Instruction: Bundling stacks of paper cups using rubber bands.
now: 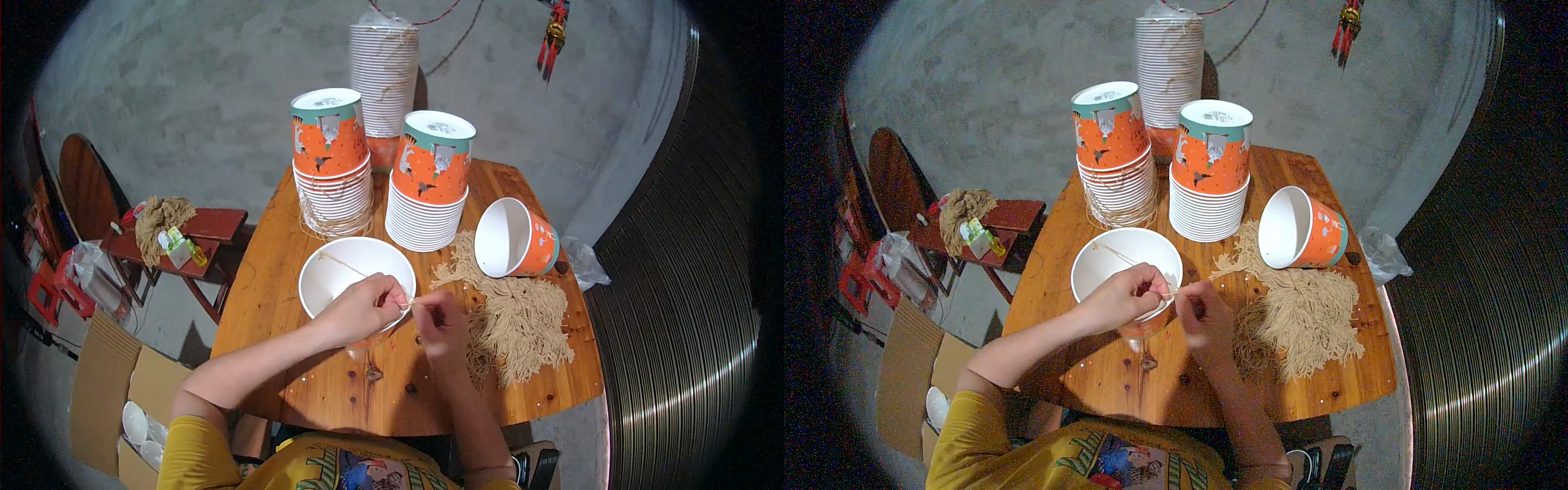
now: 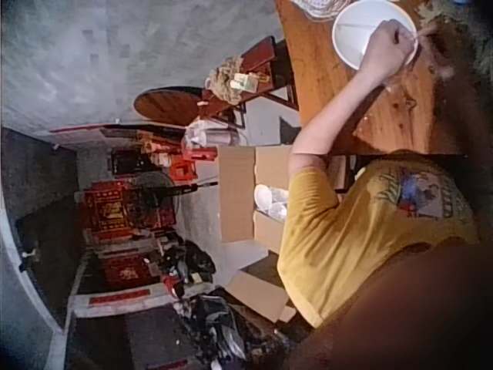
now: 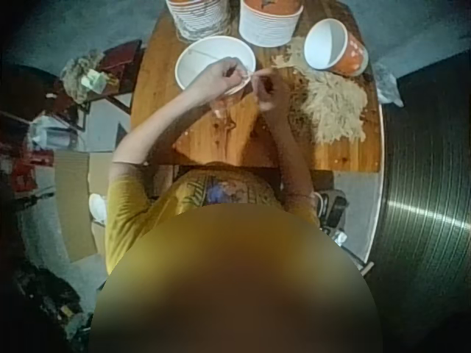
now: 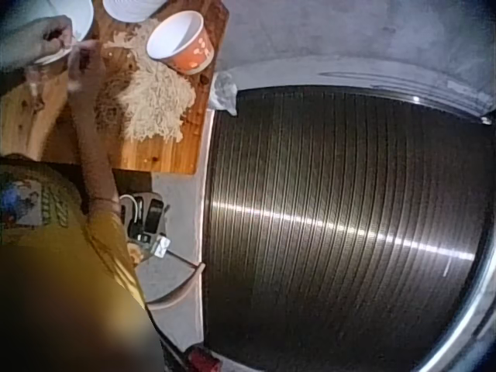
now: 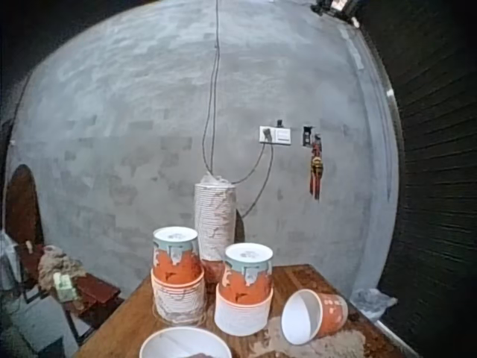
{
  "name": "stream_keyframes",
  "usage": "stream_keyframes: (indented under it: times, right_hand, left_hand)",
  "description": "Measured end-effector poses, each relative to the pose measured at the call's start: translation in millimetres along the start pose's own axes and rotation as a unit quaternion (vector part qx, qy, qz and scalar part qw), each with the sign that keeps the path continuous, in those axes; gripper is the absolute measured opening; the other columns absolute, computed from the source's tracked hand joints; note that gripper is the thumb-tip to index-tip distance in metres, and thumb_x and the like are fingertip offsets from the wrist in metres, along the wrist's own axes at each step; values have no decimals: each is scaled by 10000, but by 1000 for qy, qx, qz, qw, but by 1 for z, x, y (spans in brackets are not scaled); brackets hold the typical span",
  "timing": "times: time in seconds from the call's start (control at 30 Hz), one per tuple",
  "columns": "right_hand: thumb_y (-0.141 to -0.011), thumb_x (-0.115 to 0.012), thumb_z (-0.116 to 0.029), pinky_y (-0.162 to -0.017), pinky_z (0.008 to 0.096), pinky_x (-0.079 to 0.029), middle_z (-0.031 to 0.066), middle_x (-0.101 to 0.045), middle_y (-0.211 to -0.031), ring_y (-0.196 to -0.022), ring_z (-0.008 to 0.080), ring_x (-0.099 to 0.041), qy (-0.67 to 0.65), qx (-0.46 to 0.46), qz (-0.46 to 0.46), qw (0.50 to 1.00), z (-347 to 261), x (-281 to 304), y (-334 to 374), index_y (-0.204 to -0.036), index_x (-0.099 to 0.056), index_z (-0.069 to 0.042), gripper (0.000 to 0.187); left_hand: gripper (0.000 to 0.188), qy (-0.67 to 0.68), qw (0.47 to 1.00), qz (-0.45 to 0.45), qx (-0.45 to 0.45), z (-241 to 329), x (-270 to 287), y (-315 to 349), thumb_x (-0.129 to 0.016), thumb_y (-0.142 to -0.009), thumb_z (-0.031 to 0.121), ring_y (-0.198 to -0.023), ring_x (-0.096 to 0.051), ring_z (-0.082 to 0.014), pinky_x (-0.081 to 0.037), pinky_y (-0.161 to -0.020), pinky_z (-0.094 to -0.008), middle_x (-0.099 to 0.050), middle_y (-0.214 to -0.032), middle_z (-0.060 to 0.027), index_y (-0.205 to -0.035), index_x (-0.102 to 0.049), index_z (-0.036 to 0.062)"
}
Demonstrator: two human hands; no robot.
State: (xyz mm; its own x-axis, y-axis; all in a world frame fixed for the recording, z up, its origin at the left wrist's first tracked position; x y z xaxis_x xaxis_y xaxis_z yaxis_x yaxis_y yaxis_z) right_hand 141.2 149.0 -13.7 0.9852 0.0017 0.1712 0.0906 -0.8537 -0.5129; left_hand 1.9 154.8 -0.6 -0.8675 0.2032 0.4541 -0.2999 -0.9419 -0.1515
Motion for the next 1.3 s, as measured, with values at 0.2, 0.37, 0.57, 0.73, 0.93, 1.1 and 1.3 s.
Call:
stream_keyframes:
  times: [0.2,0.37,0.57,0.73,0.93,1.1,1.3]
  right_hand:
    - [-890,-600,-83,-532,237,-400,-8,-521,-635,-577,56,-475,-40,-2,1,999,4,1,0,-867,-540,-63,67]
    - [-884,-603,-78,-536,254,-418,20,-535,-651,-570,81,-495,0,-8,-7,1000,-9,6,-1,-905,-544,-69,63]
    - [-792,-665,-35,-556,310,-466,64,-568,-728,-609,179,-561,136,68,-64,986,-39,-1,-5,-972,-568,-79,210]
    - [-739,-688,-22,-585,353,-490,94,-598,-782,-682,267,-608,180,148,-57,971,-39,-1,-1,-963,-582,-80,254]
    - [-734,-661,3,-619,375,-493,93,-600,-790,-722,288,-620,202,122,-77,969,-34,2,0,-897,-588,-69,193]
    - [-811,-672,-60,-555,307,-430,82,-529,-713,-610,201,-531,102,53,-113,987,-18,4,-4,-847,-588,-42,93]
    - [-810,-672,-77,-610,362,-464,113,-571,-771,-704,279,-579,248,172,-181,936,-37,14,-11,-886,-618,-59,95]
  left_hand:
    - [137,22,1000,-1,22,-3,-2,-1,-591,-827,137,-681,-526,-109,-456,-646,-269,-560,-729,-24,-888,-589,15]
    - [146,34,999,-21,25,-2,-5,0,-585,-832,140,-673,-515,-101,-448,-632,-263,-555,-722,-17,-898,-574,10]
    - [155,26,999,-21,29,1,-3,2,-578,-845,153,-671,-518,-106,-447,-630,-267,-560,-728,-20,-906,-572,11]
    - [164,16,1000,-17,19,3,-4,3,-553,-871,170,-680,-538,-136,-450,-633,-297,-568,-730,-56,-918,-565,14]
    - [205,-80,995,39,-37,21,6,8,-505,-921,197,-716,-581,-333,-455,-657,-407,-588,-771,-185,-869,-517,-1]
    - [227,-93,994,28,-47,24,6,7,-508,-926,219,-733,-588,-377,-458,-655,-425,-593,-779,-200,-872,-497,-1]
    - [309,-255,963,-85,-33,30,-4,30,-638,-862,313,-745,-612,-361,-478,-647,-447,-613,-799,-164,-942,-525,36]
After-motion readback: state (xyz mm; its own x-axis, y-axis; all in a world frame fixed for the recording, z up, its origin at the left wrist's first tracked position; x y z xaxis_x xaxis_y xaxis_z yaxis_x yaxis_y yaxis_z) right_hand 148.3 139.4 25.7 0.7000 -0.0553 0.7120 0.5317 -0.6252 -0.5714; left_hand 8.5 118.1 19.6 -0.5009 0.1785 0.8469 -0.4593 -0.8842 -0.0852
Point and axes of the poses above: each hand's wrist, its own y-axis away from the middle knuckle, its own x-axis out of the back of the hand, z = x × y, the point moved 9 cm from there along -y, towards the middle knuckle
